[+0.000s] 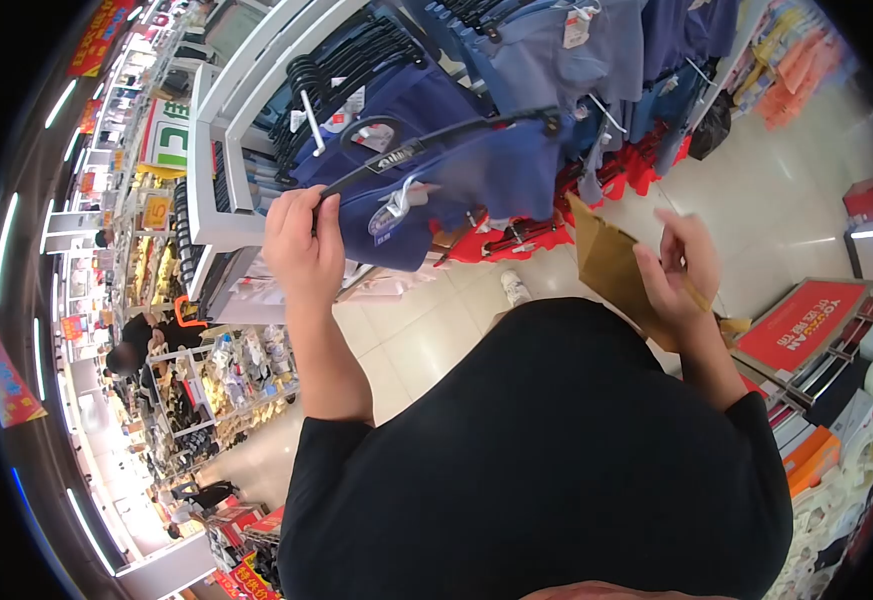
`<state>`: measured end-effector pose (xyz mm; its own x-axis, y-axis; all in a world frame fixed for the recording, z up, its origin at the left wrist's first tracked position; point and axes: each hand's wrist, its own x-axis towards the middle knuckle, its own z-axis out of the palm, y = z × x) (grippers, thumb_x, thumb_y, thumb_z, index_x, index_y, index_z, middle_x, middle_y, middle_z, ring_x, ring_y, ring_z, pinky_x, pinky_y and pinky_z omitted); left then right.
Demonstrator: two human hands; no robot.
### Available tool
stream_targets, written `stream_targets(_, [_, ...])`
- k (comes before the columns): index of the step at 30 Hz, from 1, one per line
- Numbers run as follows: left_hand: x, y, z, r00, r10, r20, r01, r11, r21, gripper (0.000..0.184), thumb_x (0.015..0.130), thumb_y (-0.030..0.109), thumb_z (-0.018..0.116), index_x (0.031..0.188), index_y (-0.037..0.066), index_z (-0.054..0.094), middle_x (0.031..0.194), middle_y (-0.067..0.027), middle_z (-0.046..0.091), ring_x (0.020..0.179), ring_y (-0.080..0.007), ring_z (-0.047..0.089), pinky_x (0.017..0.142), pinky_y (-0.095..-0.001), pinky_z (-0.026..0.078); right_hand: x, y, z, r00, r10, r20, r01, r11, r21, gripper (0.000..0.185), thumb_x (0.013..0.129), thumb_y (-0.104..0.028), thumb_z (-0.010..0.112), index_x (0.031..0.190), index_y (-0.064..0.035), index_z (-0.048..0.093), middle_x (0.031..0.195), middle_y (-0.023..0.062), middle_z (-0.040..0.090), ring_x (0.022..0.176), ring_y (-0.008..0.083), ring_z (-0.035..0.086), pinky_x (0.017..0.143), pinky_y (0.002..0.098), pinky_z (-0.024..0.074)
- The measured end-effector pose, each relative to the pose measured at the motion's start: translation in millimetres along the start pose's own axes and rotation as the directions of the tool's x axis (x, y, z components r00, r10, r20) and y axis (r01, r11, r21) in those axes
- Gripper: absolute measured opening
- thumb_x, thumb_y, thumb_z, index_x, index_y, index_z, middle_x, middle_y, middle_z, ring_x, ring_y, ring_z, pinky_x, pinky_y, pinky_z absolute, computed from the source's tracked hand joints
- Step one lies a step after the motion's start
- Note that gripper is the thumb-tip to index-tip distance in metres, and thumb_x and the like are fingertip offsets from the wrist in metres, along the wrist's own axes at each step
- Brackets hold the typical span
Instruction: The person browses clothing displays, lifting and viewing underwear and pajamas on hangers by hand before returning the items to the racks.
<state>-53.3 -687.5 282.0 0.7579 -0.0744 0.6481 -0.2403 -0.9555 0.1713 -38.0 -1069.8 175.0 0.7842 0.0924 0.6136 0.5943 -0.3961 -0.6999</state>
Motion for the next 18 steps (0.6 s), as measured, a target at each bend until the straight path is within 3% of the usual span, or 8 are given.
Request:
stream_targets(3, [10.3,26.9,-1.3,0.990,0.114,0.077,-0.106,0.989,-0.107,0.009,0.080,0.002,0.070,0.087,0.001,0.065,0.078,-0.0098,0.062,0.070,-0.0267,0.058,0.064,-0.0345,0.045,18.7,-17.6,-12.5,0.970,0.241,0.029,-0.243,0.960,0.136,0.049,0.076,-0.014,0.080,0.120,-0.0021,0.061,0.075,0.0032,0.054,0.054,0.0122,0.045,0.051,0.0257,0.0395])
stream_targets(5, [15.2,45.1,1.0,0.965,0.226,0.134,-0.195,0.958,-0.210,0.011,0.077,0.001,0.071,0.086,0.002,0.066,0.077,-0.0094,0.062,0.069,-0.0268,0.058,0.062,-0.0349,0.046,32.8,-24.6,-18.6,0.990,0.126,0.059,-0.131,0.988,0.087,0.046,0.077,-0.016,0.080,0.117,-0.0026,0.063,0.077,0.0057,0.060,0.057,0.0149,0.051,0.055,0.0268,0.0437])
stream_targets(8, [22.6,73.9,13.0,0.910,0.360,0.204,-0.283,0.901,-0.328,0.015,0.072,0.001,0.073,0.085,0.003,0.066,0.078,-0.0086,0.062,0.068,-0.0272,0.058,0.059,-0.0349,0.046,32.8,-21.8,-29.8,0.962,0.067,0.264,-0.085,0.995,0.054,0.034,0.079,-0.015,0.077,0.109,-0.0031,0.066,0.079,0.0096,0.065,0.061,0.0182,0.058,0.059,0.0283,0.0474])
stream_targets(11, [24.8,85.1,32.4,0.931,0.350,0.108,-0.302,0.900,-0.314,0.015,0.072,0.002,0.073,0.085,0.003,0.067,0.075,-0.0076,0.061,0.066,-0.0269,0.058,0.060,-0.0343,0.047,27.2,-22.4,-40.8,0.917,0.153,0.367,-0.183,0.982,0.049,0.012,0.086,-0.009,0.069,0.094,-0.0001,0.068,0.070,0.0086,0.063,0.060,0.0137,0.058,0.059,0.0267,0.0453])
stream_targets(12, [21.6,85.1,39.4,0.935,0.350,0.057,-0.314,0.892,-0.324,0.017,0.072,0.002,0.075,0.087,0.003,0.067,0.085,-0.0097,0.062,0.076,-0.0254,0.060,0.064,-0.0319,0.048,23.9,-21.4,-45.9,0.913,0.171,0.369,-0.204,0.978,0.051,0.011,0.087,-0.009,0.067,0.093,0.0003,0.067,0.071,0.0081,0.063,0.060,0.0131,0.058,0.060,0.0263,0.0452])
stream_targets(15, [0.1,104.5,59.5,0.945,0.175,-0.277,-0.250,0.931,-0.266,0.020,0.073,0.001,0.076,0.091,0.002,0.066,0.097,-0.0128,0.060,0.091,-0.0264,0.059,0.073,-0.0323,0.048,14.8,-22.9,-60.1,0.898,0.281,0.338,-0.325,0.942,0.080,0.011,0.089,-0.009,0.066,0.093,0.0009,0.068,0.072,0.0086,0.065,0.063,0.0133,0.060,0.062,0.0256,0.0462])
stream_targets(16, [-21.4,102.6,66.3,0.965,0.121,-0.233,-0.211,0.884,-0.417,0.033,0.076,0.001,0.075,0.106,0.000,0.062,0.114,-0.0159,0.053,0.103,-0.0276,0.055,0.084,-0.0349,0.047,11.3,-22.8,-64.0,0.889,0.330,0.319,-0.376,0.921,0.096,0.012,0.089,-0.010,0.066,0.094,0.0011,0.068,0.073,0.0090,0.065,0.064,0.0138,0.061,0.063,0.0255,0.0467])
stream_targets(18, [-47.8,116.4,84.7,0.988,-0.035,-0.149,-0.070,0.761,-0.645,0.044,0.077,0.001,0.075,0.117,-0.001,0.056,0.118,-0.0160,0.050,0.105,-0.0267,0.054,0.089,-0.0350,0.046,2.5,-19.5,-69.9,0.905,0.337,0.258,-0.386,0.907,0.171,0.014,0.092,-0.011,0.064,0.093,0.0024,0.068,0.074,0.0067,0.066,0.066,0.0111,0.060,0.063,0.0244,0.0463])
